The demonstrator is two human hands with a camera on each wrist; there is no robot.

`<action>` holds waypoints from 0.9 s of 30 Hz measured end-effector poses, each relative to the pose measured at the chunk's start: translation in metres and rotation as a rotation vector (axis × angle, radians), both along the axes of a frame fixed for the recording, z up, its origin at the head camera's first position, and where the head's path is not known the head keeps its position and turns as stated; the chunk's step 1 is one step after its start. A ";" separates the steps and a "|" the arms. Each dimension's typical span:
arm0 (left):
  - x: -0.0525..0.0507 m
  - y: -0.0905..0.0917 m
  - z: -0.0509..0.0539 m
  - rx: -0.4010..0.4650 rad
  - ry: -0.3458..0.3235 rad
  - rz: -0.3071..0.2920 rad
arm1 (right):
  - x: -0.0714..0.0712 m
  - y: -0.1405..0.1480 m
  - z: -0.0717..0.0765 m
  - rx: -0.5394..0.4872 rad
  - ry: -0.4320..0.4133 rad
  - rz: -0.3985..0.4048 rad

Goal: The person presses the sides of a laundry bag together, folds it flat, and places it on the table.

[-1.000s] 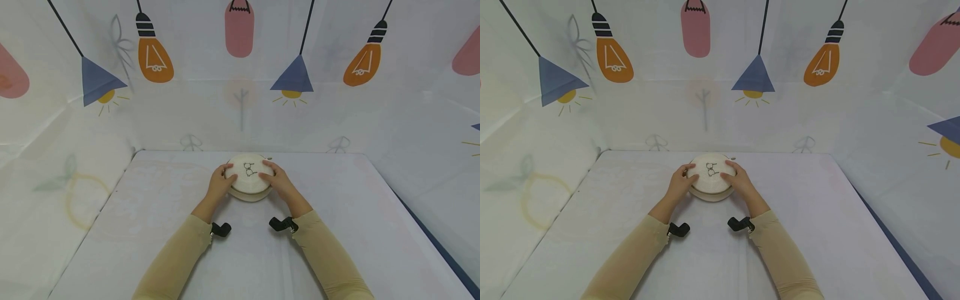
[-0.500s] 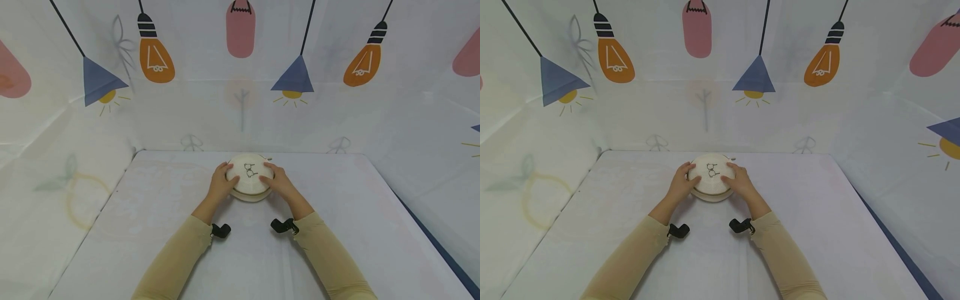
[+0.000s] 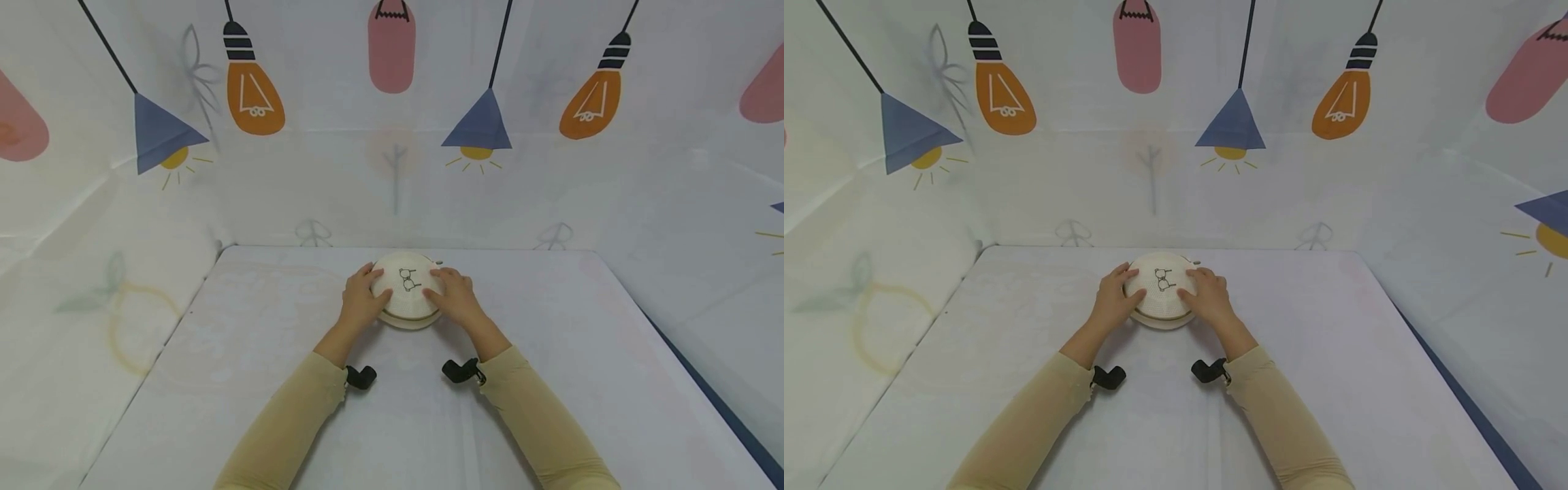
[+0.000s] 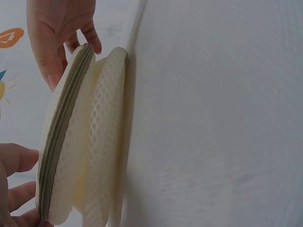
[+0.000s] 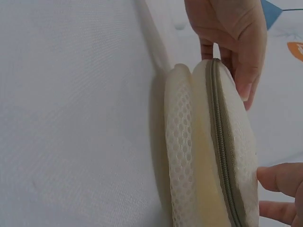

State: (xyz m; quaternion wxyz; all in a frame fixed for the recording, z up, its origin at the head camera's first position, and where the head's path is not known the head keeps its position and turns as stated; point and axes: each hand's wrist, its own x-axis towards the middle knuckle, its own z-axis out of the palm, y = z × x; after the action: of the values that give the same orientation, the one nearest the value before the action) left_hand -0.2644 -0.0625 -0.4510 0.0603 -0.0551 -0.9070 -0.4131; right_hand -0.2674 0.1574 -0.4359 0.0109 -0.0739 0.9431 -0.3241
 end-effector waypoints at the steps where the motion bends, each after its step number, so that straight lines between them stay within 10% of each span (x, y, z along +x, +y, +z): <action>1: 0.000 0.000 0.000 -0.014 0.005 -0.002 | 0.000 0.000 0.000 0.017 0.011 0.004; 27: 0.008 -0.006 -0.002 -0.316 0.009 -0.132 | 0.011 -0.012 -0.001 0.251 0.118 -0.006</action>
State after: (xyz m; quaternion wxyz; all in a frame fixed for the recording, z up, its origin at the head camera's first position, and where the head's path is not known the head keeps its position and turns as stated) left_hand -0.2565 -0.0682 -0.4533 0.0280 -0.1251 -0.9548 -0.2683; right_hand -0.2563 0.1457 -0.4364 -0.0366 -0.0881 0.9754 -0.1986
